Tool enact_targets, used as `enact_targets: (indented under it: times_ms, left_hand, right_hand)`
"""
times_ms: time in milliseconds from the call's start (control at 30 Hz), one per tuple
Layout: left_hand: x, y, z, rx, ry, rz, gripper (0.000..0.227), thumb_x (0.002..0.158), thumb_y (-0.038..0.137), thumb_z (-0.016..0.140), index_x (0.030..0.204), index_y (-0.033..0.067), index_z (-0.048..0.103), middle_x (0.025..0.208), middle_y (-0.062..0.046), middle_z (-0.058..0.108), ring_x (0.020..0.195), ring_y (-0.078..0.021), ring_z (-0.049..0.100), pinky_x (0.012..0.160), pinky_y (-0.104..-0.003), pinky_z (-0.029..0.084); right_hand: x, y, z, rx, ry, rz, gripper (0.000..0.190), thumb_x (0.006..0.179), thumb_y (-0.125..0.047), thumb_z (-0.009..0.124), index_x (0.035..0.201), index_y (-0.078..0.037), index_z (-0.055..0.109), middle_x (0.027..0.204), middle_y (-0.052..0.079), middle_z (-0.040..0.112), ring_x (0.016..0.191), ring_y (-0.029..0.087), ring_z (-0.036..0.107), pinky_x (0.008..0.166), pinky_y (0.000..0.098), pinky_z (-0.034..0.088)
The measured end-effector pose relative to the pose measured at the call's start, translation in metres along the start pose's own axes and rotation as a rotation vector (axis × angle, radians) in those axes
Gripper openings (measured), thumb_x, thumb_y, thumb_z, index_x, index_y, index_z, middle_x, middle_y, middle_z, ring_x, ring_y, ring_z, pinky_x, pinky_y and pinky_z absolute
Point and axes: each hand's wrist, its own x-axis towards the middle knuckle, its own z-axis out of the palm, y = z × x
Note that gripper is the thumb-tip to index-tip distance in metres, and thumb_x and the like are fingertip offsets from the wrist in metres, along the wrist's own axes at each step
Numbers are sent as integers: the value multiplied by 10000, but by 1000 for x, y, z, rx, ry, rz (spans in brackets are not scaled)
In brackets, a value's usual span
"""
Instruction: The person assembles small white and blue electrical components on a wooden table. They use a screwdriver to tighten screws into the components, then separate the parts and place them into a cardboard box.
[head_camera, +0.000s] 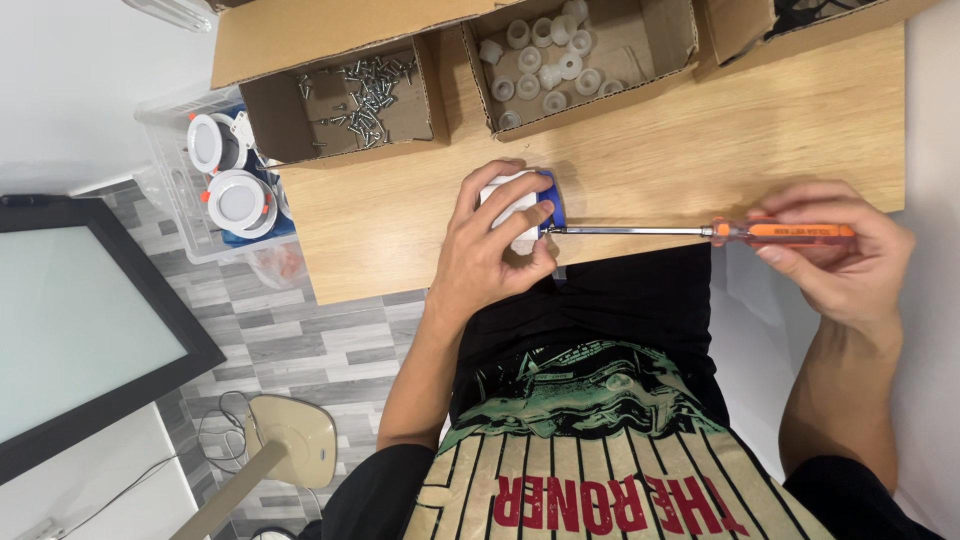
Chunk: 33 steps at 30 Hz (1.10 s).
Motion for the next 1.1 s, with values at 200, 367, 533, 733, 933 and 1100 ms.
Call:
enact_targets:
  times_ms: [200, 367, 533, 733, 933, 1100]
  left_hand:
    - [1, 0, 1, 3, 5, 1, 194, 935, 34, 682, 1129, 36, 661, 1308, -145, 710, 1240, -457, 613, 1090, -523, 560]
    - [0, -1, 1, -1, -4, 6, 203, 938, 28, 688, 1137, 33, 652, 1317, -150, 705, 1250, -459, 608, 1097, -529, 557]
    - [-2, -2, 2, 13, -3, 10, 197, 941, 38, 691, 1135, 37, 662, 1318, -143, 707, 1259, -457, 608, 1099, -522, 559]
    - [-1, -2, 2, 22, 4, 14, 204, 939, 28, 695, 1137, 48, 655, 1316, -136, 707, 1251, -455, 614, 1097, -516, 561]
    - [0, -4, 3, 22, 20, 34, 188, 998, 63, 789, 1130, 53, 656, 1317, -138, 718, 1250, -441, 611, 1097, -522, 568]
    - [-7, -9, 7, 93, 54, 62, 189, 1001, 139, 819, 1146, 100, 703, 1368, -87, 728, 1278, -411, 660, 1196, -693, 485]
  right_hand:
    - [4, -11, 9, 0, 15, 132, 183, 1114, 44, 619, 1212, 199, 626, 1143, 355, 696, 940, 441, 760, 759, 427, 705]
    - [-6, 13, -6, 17, 2, 37, 177, 979, 68, 785, 1122, 50, 683, 1211, 271, 716, 1159, 380, 746, 1036, 418, 671]
    - [5, -7, 0, -65, -52, -44, 348, 938, -9, 806, 1240, 70, 652, 1348, 300, 650, 1206, 408, 737, 1140, 493, 694]
    - [7, -9, 4, 21, -7, 53, 207, 991, 72, 725, 1157, 167, 646, 1166, 353, 690, 1006, 415, 743, 779, 404, 724]
    - [-10, 15, -17, -23, 11, -33, 294, 876, 78, 878, 1103, 28, 697, 1224, 249, 698, 1142, 376, 775, 1104, 442, 711]
    - [-12, 15, -19, 6, 3, -65, 292, 884, 79, 853, 1113, 33, 678, 1232, 250, 678, 1159, 398, 769, 1161, 521, 743]
